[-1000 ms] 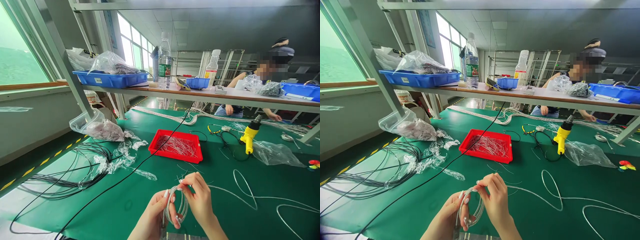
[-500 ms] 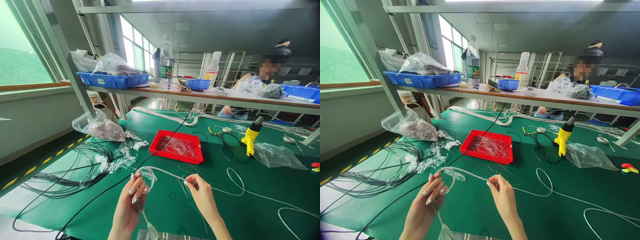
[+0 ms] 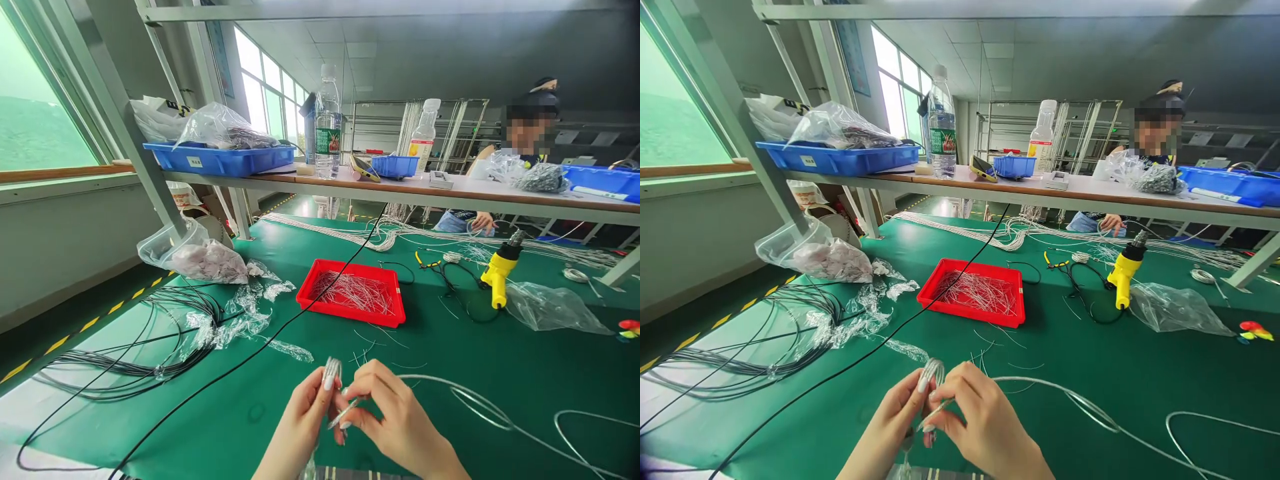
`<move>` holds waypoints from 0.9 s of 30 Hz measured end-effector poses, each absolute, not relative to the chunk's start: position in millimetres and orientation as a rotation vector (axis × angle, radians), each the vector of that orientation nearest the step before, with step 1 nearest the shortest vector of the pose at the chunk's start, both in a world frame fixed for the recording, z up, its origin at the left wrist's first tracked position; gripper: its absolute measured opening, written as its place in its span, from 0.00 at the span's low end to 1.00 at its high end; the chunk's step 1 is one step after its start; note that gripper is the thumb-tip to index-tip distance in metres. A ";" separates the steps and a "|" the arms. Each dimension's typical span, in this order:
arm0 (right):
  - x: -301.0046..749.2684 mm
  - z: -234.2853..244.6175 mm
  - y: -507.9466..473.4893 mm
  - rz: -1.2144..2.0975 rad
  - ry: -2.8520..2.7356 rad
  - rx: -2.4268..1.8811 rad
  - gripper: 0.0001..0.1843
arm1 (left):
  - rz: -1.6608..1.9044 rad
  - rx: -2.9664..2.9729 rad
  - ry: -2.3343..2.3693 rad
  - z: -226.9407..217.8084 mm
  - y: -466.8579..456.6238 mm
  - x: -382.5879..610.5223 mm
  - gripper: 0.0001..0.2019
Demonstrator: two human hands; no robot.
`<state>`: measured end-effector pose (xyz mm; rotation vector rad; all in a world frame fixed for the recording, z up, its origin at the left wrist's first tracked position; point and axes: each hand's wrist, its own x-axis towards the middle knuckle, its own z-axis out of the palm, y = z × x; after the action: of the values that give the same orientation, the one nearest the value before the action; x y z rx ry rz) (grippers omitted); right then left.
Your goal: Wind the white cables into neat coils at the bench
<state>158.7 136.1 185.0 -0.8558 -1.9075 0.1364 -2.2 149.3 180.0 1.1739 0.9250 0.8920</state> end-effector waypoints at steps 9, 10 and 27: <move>170.0 186.8 154.8 0.781 -1.678 -1.009 0.05 | 0.732 0.914 0.734 183.7 142.1 -3.0 0.16; 170.5 187.1 155.4 0.832 -1.672 -1.015 0.05 | 0.748 0.887 0.711 181.7 142.6 -3.7 0.16; 169.0 185.0 158.2 0.776 -1.772 -0.979 0.06 | 0.754 0.747 0.663 181.2 144.1 -0.3 0.14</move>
<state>169.0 158.2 185.0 -0.9791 -1.7721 0.7759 -0.3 144.1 181.2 0.7473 0.6626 0.7545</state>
